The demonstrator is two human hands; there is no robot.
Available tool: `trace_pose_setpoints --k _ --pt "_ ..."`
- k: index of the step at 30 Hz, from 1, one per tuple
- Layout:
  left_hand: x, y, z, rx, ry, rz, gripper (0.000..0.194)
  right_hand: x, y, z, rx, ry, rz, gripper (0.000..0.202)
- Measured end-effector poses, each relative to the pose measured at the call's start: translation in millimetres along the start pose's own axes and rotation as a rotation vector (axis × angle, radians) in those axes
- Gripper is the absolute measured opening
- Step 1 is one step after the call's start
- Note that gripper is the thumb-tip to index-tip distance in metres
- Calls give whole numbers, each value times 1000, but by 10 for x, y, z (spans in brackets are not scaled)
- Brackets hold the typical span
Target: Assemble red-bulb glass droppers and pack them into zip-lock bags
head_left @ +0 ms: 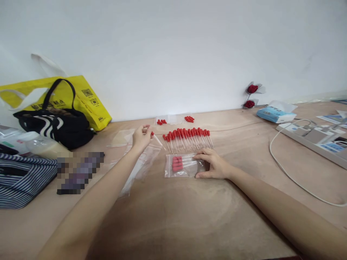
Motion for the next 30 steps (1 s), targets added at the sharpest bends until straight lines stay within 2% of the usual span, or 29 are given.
trace_pose_setpoints --k 2,4,7,13,17,21,27,30 --pt "-152 -268 -4 37 -101 6 29 0 0 -1 6 0 -8 61" --pt "-277 -535 -48 65 -361 24 28 5 -2 1 8 -4 -12 61" --pt "-349 -810 -160 0 -547 57 33 15 -4 10 8 -9 -8 62" --pt "-319 -929 -198 -96 -718 161 39 24 -5 16 2 -10 3 61" --pt "-306 -991 -188 -117 -710 155 40 32 -9 21 3 -14 4 61" --pt "-242 -1099 -199 -161 -707 41 41 35 -11 33 8 -9 7 62" --pt "-180 -1212 -219 -320 -696 -188 41 25 -6 22 10 -8 4 62" --pt "-177 -1236 -191 -333 -591 -380 35 19 -6 13 13 -8 6 62"
Point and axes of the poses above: each hand's wrist, its own y-axis towards the middle knuckle, its own x-axis out of the palm, z = x × y, the point moved 5 cm from there along y, towards the middle knuckle, and after that the axes turned 10 degrees about -y, right-handed, at the moved point
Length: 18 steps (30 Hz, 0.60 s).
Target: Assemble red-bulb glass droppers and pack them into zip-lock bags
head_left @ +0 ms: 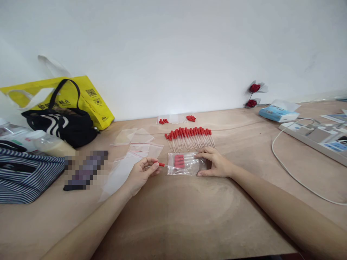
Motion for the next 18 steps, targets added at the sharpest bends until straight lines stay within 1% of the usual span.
trace_pose_setpoints --k 3,5,9,11,12,13,16,18 --pt "51 -30 8 -58 184 -183 29 -4 0 -4 1 3 1 62" --pt "96 -52 18 -79 262 -283 26 -5 0 -3 4 2 0 62" --pt "200 -90 41 -138 299 -471 29 -8 1 -5 6 5 0 61" --pt "236 -90 73 -113 279 -547 30 -8 2 -7 4 7 0 60" --pt "241 -80 88 -88 267 -560 29 -7 2 -7 4 6 -2 60" --pt "233 -62 98 -62 250 -547 27 -5 2 -6 4 5 -4 61" --pt "177 0 83 -33 177 -437 22 -2 3 -5 1 1 -7 61" --pt "164 13 54 -31 177 -406 22 -2 3 -5 -1 1 -9 61"
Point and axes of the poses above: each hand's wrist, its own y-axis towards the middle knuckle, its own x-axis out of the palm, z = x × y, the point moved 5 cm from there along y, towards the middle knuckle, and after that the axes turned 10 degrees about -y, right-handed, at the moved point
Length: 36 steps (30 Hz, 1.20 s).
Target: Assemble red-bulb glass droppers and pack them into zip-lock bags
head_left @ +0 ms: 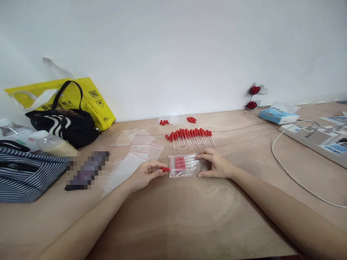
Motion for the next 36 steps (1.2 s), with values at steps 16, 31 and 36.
trace_pose_setpoints --k 16,31,36 --pt "215 49 15 172 539 -283 16 14 3 11 -8 -4 -4 62" --pt "250 86 -11 289 647 -31 19 -41 -35 34 -17 83 -37 69" --pt "330 4 73 363 669 -57 15 -45 -29 42 -16 92 -33 68"
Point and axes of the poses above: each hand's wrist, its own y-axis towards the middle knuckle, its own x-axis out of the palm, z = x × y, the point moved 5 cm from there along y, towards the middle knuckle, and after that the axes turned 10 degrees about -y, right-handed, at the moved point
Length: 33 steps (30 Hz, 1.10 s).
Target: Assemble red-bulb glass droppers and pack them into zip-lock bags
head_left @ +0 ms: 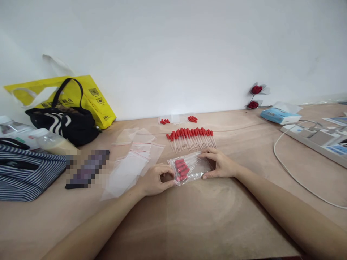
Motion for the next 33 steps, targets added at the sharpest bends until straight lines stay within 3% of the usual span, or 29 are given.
trace_pose_setpoints --k 3,10,23,33 --pt "-4 -28 58 -2 10 38 19 -2 4 -4 -8 -1 8 66" --pt "60 -39 163 -70 49 83 7 -1 12 -18 -3 -31 15 63" --pt "122 -92 220 -47 101 190 5 17 17 -26 -18 -45 39 63" --pt "121 -63 139 -87 67 112 11 15 19 -25 -9 -29 28 62"
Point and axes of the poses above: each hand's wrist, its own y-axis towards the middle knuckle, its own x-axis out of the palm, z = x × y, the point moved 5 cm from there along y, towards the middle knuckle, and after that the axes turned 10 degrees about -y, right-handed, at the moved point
